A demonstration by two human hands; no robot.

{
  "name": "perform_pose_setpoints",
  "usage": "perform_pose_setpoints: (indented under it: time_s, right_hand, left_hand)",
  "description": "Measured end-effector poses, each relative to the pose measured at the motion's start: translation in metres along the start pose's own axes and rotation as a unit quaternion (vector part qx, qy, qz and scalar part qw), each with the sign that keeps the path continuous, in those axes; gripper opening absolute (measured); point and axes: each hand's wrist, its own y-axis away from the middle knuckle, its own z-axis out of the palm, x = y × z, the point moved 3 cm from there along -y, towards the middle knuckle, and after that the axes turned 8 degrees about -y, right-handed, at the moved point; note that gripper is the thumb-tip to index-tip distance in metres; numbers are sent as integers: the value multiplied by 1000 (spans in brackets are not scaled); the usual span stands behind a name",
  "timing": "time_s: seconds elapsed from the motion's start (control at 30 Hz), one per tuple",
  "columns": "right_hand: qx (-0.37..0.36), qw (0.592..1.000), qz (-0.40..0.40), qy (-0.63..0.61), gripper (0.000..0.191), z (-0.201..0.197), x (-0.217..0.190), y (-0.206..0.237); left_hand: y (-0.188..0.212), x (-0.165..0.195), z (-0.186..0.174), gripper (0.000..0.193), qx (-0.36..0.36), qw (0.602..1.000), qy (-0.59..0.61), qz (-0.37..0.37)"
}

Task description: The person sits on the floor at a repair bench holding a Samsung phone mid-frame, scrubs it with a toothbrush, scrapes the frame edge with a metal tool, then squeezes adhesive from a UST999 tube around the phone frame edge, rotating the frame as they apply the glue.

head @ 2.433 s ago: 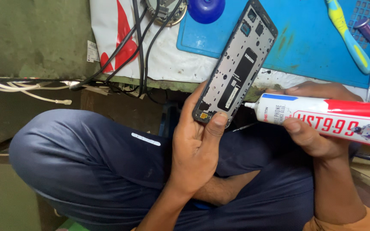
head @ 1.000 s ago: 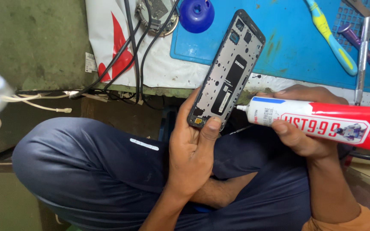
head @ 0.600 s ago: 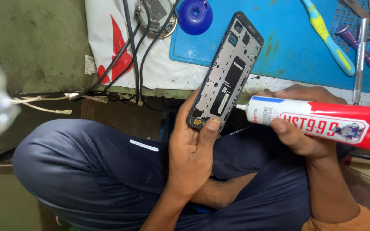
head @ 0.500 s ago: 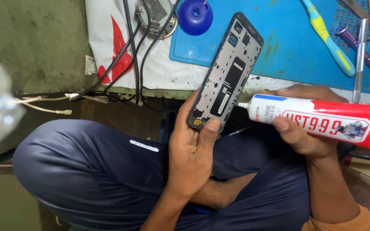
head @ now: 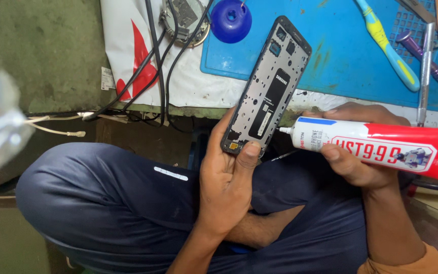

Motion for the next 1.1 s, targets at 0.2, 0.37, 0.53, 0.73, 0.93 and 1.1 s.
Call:
perform_pose_setpoints:
  time_s: [0.2,0.37,0.53,0.73,0.93,1.1]
  right_hand:
    - [6,1000,3,-10,36,0,-1,-1]
    - [2,1000,9,-7,36,0,0,2]
    - [17,1000,4,18,35,-2,1,-1]
    - [21,1000,2,19,35,1,-2,-2]
    - [33,998,2,55,35,-2,1,2]
    - [46,998,13,50,36,-5,6,6]
  left_hand:
    - [0,0,1,61,2,1000,6,-5]
    - [1,0,0,61,2,1000,1,-3]
    - [0,-1,0,61,-1,1000,9,-5]
    - [0,0,0,61,1,1000,-6,-3]
    - [0,-1,1,61,3,1000,7,1]
    - [-1,-1,1,60,4,1000,14,-3]
